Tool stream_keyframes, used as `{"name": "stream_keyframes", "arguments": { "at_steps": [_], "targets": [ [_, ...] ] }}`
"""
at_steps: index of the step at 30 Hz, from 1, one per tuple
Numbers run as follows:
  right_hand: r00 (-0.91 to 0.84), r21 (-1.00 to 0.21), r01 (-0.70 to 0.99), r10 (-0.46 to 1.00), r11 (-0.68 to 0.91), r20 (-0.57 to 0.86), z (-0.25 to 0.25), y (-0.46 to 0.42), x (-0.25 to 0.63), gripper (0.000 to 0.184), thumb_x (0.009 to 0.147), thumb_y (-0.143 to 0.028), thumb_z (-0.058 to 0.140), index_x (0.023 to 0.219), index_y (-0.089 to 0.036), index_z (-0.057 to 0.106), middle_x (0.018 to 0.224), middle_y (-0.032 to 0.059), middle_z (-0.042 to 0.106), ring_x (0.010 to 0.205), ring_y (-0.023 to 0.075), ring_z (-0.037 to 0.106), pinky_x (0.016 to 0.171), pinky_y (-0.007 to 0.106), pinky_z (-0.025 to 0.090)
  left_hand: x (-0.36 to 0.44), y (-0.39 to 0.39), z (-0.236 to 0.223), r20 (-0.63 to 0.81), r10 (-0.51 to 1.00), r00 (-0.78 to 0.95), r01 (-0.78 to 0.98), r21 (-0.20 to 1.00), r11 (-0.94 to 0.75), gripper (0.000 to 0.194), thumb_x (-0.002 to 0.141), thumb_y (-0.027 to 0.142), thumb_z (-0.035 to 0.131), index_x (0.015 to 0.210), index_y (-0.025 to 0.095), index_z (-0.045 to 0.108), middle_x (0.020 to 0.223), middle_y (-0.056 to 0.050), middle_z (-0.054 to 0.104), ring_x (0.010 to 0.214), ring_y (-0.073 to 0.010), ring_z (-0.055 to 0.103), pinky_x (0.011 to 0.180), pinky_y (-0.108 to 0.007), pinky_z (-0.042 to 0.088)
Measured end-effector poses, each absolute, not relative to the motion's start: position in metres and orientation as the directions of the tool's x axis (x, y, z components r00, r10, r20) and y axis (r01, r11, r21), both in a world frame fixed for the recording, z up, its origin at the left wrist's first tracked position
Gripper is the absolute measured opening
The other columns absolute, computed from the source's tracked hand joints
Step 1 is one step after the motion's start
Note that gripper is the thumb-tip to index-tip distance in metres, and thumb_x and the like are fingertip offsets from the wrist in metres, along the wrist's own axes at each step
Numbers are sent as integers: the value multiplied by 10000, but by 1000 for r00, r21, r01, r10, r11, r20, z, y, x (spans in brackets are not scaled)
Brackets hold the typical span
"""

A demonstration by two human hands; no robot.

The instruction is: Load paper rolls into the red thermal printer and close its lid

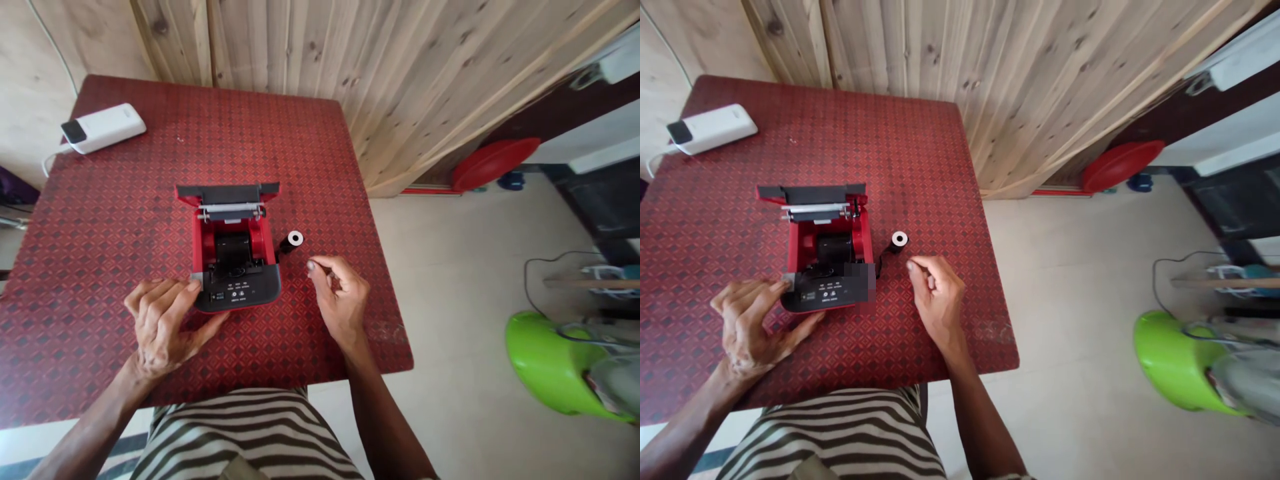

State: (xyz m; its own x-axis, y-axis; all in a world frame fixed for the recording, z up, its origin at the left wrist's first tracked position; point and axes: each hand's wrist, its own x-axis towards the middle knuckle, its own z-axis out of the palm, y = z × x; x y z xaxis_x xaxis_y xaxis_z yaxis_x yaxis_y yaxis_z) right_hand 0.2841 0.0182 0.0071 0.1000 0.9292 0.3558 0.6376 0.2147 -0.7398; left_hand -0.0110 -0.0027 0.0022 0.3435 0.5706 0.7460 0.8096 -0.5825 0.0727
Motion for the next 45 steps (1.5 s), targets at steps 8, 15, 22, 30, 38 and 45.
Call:
{"name": "stream_keyframes", "arguments": {
  "at_steps": [8, 15, 22, 30, 38, 45],
  "targets": [
    [-631, -334, 677, 750, 656, 197, 82, 74, 211, 222, 1068, -137, 549, 1187, -148, 737, 1135, 120, 785, 1064, 230, 691, 973, 405, 564, -13, -7, -6, 763, 556, 329, 792, 98, -603, 972, 724, 346, 953, 1545, 200, 453, 1173, -114, 722, 1030, -269, 705, 943, -417, 520],
    [-655, -148, 753, 714, 640, -245, 92, 113, 171, 302, 1021, -28, 492, 1090, -119, 771, 1072, 159, 789, 960, 247, 746, 792, 340, 570, -12, -7, -9, 745, 601, 289, 812, 142, -566, 948, 766, 363, 924, 1568, 218, 440, 1225, -137, 717, 1096, -288, 701, 989, -430, 512],
    [-658, -194, 749, 744, 633, -116, 96, 104, 188, 184, 1006, -136, 603, 1144, -148, 723, 1096, 115, 767, 921, 232, 742, 749, 320, 542, -10, -8, -9, 727, 619, 297, 800, 164, -577, 977, 744, 291, 939, 1575, 158, 441, 1229, -159, 709, 1128, -301, 681, 1038, -445, 489],
    [-397, -705, 568, 892, 425, 218, 104, 56, 273, 232, 926, -282, 770, 1151, -250, 724, 984, 9, 754, 740, 148, 652, 665, 284, 532, -10, -4, -9, 721, 627, 297, 784, 190, -590, 976, 752, 310, 934, 1579, 167, 436, 1255, -170, 674, 1140, -304, 676, 983, -439, 559],
    [-157, -885, 465, 983, -10, -94, 27, 14, 315, 232, 866, -265, 766, 1093, -241, 725, 982, 11, 755, 767, 147, 649, 704, 286, 530, -11, -5, -11, 663, 697, 275, 809, 232, -540, 954, 801, 361, 897, 1604, 244, 395, 1379, -117, 629, 1182, -295, 658, 987, -444, 606],
    [-242, -888, 458, 966, 30, -92, 3, 6, 301, 298, 861, -200, 750, 1157, -229, 730, 970, 14, 768, 746, 145, 666, 743, 307, 565, -10, -4, -12, 680, 685, 263, 809, 231, -540, 989, 789, 399, 905, 1614, 257, 379, 1425, -103, 634, 1222, -296, 663, 996, -450, 606]
  ]
}}
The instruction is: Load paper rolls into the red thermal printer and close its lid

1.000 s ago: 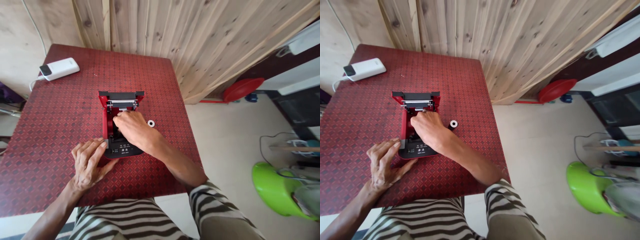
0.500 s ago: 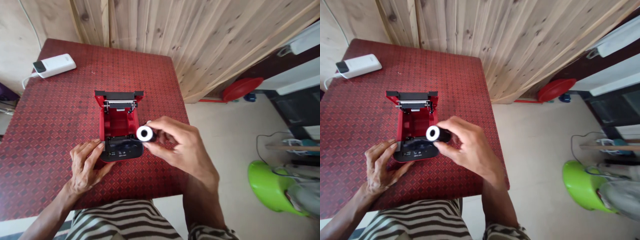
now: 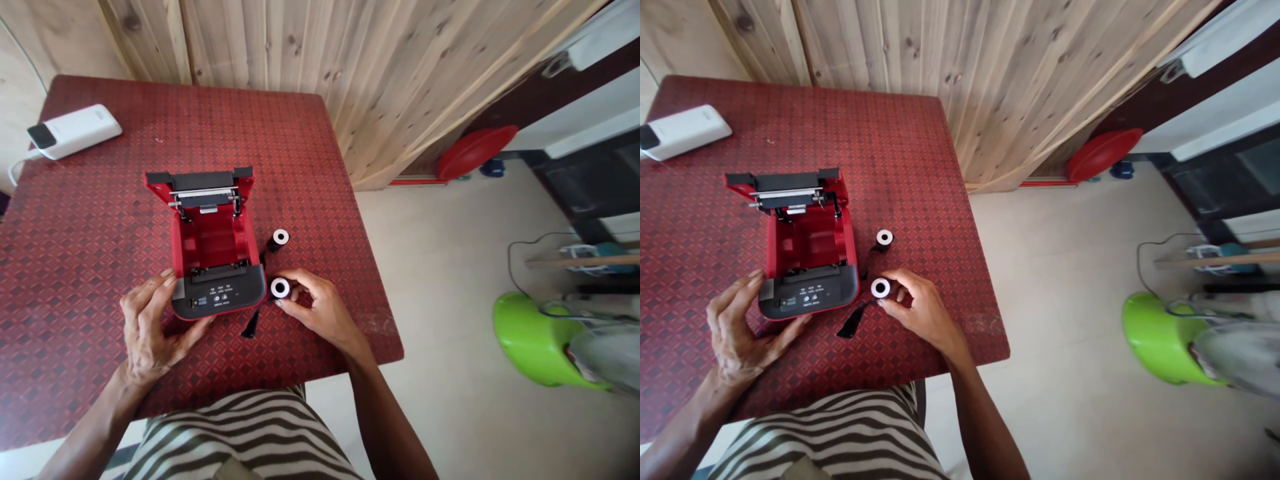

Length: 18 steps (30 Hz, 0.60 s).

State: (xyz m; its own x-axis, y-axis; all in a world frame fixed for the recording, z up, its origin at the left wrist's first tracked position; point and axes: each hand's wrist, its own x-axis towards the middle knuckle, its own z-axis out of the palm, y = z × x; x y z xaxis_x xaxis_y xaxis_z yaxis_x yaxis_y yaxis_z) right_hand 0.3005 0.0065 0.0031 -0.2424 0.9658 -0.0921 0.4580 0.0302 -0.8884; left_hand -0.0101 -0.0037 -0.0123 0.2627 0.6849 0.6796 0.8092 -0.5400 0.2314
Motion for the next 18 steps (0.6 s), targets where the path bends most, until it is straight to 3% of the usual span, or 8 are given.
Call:
{"name": "stream_keyframes", "arguments": {
  "at_steps": [3, 6, 9, 13, 16, 18],
  "targets": [
    [-220, -896, 443, 963, -42, -154, 13, 16, 319, 368, 883, -270, 772, 1246, -234, 724, 972, 19, 782, 770, 157, 703, 730, 315, 571, -9, -2, -11, 696, 669, 261, 799, 232, -554, 1022, 755, 412, 930, 1606, 220, 398, 1414, -148, 635, 1222, -304, 657, 967, -448, 610],
    [-92, -895, 445, 994, -19, -67, 10, 39, 327, 309, 897, -319, 773, 1194, -233, 754, 990, 35, 791, 850, 180, 729, 780, 339, 573, -7, -2, -10, 694, 678, 242, 796, 258, -548, 1033, 743, 412, 939, 1606, 251, 394, 1425, -150, 624, 1232, -306, 654, 952, -454, 611],
    [-59, -890, 453, 998, 47, 23, -10, 67, 315, 445, 831, -299, 828, 1261, -238, 734, 1128, 64, 795, 929, 199, 736, 825, 363, 579, -6, -2, -7, 695, 671, 257, 786, 254, -564, 1036, 733, 374, 950, 1600, 216, 403, 1430, -176, 610, 1247, -317, 649, 964, -461, 616],
    [-82, -884, 463, 996, 63, 28, -25, 84, 296, 293, 858, -279, 781, 1147, -236, 761, 1140, 56, 797, 1026, 219, 734, 923, 404, 575, -7, -3, -7, 682, 687, 249, 793, 264, -549, 1022, 753, 330, 939, 1607, 207, 392, 1400, -189, 628, 1268, -321, 649, 987, -468, 628],
    [-92, -882, 457, 992, 118, 85, 5, 77, 297, 268, 893, -285, 747, 1159, -249, 754, 1163, 57, 791, 1074, 237, 734, 956, 433, 580, -7, -4, -8, 702, 674, 230, 792, 268, -549, 992, 770, 403, 923, 1595, 224, 403, 1369, -162, 651, 1232, -315, 674, 951, -450, 645],
    [-232, -848, 462, 958, 261, 169, 42, 70, 298, 303, 944, -269, 717, 1247, -274, 730, 1219, 55, 777, 1111, 242, 729, 980, 441, 577, -7, -4, -8, 690, 688, 225, 792, 282, -541, 925, 801, 420, 892, 1576, 234, 422, 1387, -129, 644, 1225, -306, 679, 962, -435, 645]
  ]
}}
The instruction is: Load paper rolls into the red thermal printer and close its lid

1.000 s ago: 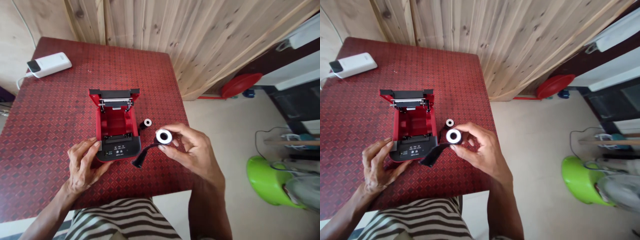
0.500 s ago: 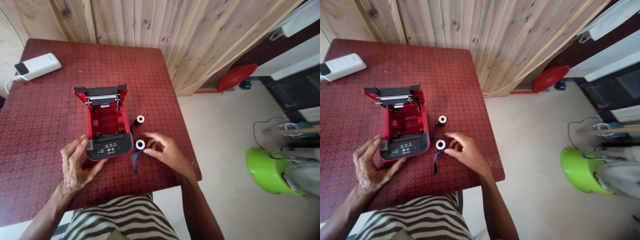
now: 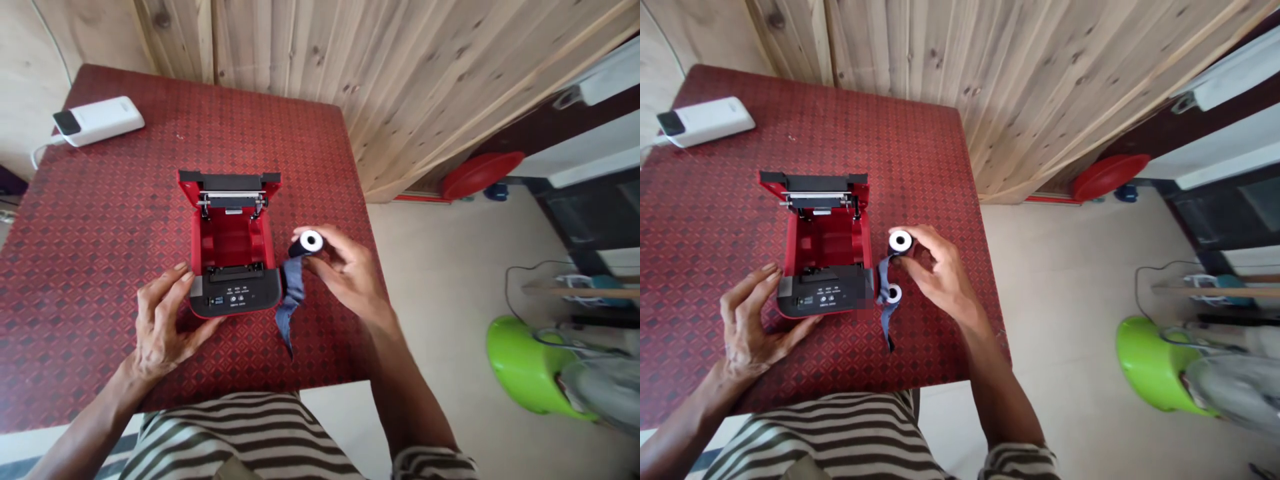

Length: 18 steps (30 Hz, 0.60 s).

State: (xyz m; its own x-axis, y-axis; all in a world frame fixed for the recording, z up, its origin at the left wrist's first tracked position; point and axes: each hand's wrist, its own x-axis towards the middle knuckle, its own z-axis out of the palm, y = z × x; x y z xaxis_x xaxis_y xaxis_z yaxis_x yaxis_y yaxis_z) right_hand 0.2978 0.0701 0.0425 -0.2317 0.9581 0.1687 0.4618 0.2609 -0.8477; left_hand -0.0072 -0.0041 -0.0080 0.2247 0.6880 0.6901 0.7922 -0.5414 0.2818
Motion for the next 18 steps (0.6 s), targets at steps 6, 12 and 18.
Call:
{"name": "stream_keyframes", "arguments": {
  "at_steps": [6, 12, 18],
  "targets": [
    [-640, -458, 596, 734, 660, 225, 113, 73, 248, 249, 1009, -163, 661, 1253, -204, 688, 1157, 65, 760, 1109, 244, 668, 1007, 412, 554, -7, -6, -8, 677, 694, 245, 784, 283, -552, 918, 816, 381, 888, 1581, 205, 413, 1394, -175, 627, 1248, -306, 659, 988, -426, 625],
    [-670, -192, 738, 737, 647, -95, 97, 94, 191, 254, 1045, -51, 478, 1092, -126, 716, 999, 125, 746, 1015, 250, 686, 813, 339, 560, -7, -7, -6, 670, 699, 251, 787, 279, -550, 989, 789, 350, 909, 1609, 198, 377, 1411, -173, 593, 1267, -302, 632, 1011, -406, 593],
    [-673, -175, 739, 707, 650, -216, 92, 109, 176, 337, 1021, -16, 436, 1039, -151, 745, 973, 121, 752, 961, 241, 720, 889, 367, 562, -8, -10, -8, 656, 719, 229, 777, 322, -541, 978, 779, 315, 915, 1600, 196, 395, 1436, -179, 587, 1280, -311, 630, 1020, -406, 596]
  ]
}}
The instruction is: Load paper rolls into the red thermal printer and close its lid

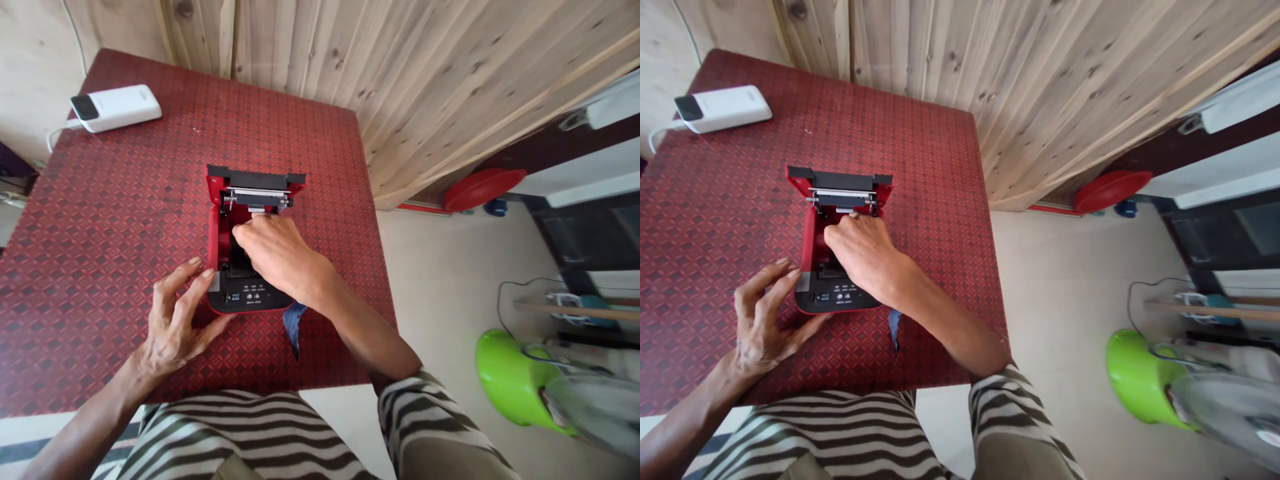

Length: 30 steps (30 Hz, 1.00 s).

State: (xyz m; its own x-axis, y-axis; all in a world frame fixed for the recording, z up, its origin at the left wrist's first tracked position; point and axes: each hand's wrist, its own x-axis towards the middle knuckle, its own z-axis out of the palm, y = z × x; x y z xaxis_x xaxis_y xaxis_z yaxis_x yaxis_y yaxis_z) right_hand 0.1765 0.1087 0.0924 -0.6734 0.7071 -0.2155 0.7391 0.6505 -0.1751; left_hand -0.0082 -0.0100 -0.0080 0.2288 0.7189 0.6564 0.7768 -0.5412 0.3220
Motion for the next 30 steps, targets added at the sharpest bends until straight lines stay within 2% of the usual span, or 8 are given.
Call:
{"name": "stream_keyframes", "arguments": {
  "at_steps": [8, 10, 13, 16, 21, 24, 26, 30],
  "targets": [
    [-666, -209, 746, 699, 632, -261, 94, 110, 182, 336, 1034, -18, 429, 1166, -110, 724, 1085, 157, 765, 1027, 263, 720, 900, 387, 564, -9, -10, -10, 628, 746, 221, 769, 359, -530, 898, 843, 356, 861, 1601, 241, 393, 1435, -159, 567, 1268, -285, 631, 986, -399, 616],
    [-709, -287, 702, 681, 652, -184, 97, 107, 192, 307, 1059, -48, 440, 1174, -92, 720, 1078, 148, 772, 1017, 258, 716, 932, 400, 560, -11, -11, -9, 615, 758, 218, 765, 374, -524, 888, 869, 444, 828, 1611, 272, 373, 1449, -146, 560, 1281, -291, 622, 1003, -433, 613],
    [-783, -465, 559, 621, 687, -25, 97, 99, 214, 234, 1087, -182, 526, 1118, -117, 749, 1073, 113, 791, 999, 231, 706, 968, 395, 556, -18, -10, -2, 563, 805, 188, 759, 437, -483, 841, 920, 628, 701, 1599, 235, 398, 1461, -166, 557, 1320, -324, 583, 1066, -503, 573],
    [-781, -576, 436, 609, 691, 139, 89, 88, 233, 225, 1033, -307, 654, 1151, -148, 760, 1132, 98, 803, 1029, 227, 693, 949, 391, 571, -27, -1, 14, 505, 850, 148, 749, 504, -430, 783, 968, 665, 589, 1580, 205, 427, 1460, -177, 571, 1338, -346, 550, 1105, -550, 524],
    [-703, -633, 366, 648, 682, 292, 69, 75, 240, 151, 1030, -205, 648, 1088, -153, 777, 1042, 69, 821, 944, 201, 683, 899, 370, 581, -29, 51, 57, 596, 782, 182, 731, 450, -513, 821, 992, 699, 500, 1581, 131, 426, 1406, -197, 585, 1353, -343, 507, 1059, -503, 530],
    [-657, -648, 358, 674, 673, 337, 64, 73, 236, 129, 1034, -193, 647, 1058, -176, 773, 1014, 48, 816, 925, 183, 674, 884, 355, 583, -21, 88, 75, 614, 749, 249, 709, 411, -573, 781, 1040, 673, 416, 1574, 105, 425, 1522, -216, 517, 1425, -340, 470, 1127, -516, 474],
    [-633, -626, 378, 684, 683, 364, 63, 72, 234, 130, 1040, -180, 636, 1039, -181, 766, 978, 39, 805, 923, 174, 662, 876, 343, 583, -15, 104, 80, 565, 770, 296, 661, 461, -592, 758, 1062, 658, 371, 1592, 116, 390, 1520, -203, 545, 1406, -318, 516, 1157, -528, 439],
    [-578, -463, 475, 662, 749, 478, 62, 62, 231, 195, 1051, -115, 581, 1031, -174, 766, 1022, 59, 800, 921, 174, 643, 861, 343, 573, -8, 101, 79, 500, 801, 329, 641, 505, -578, 757, 1065, 685, 316, 1566, 131, 436, 1388, -156, 663, 1241, -270, 629, 1126, -487, 436]
  ]
}}
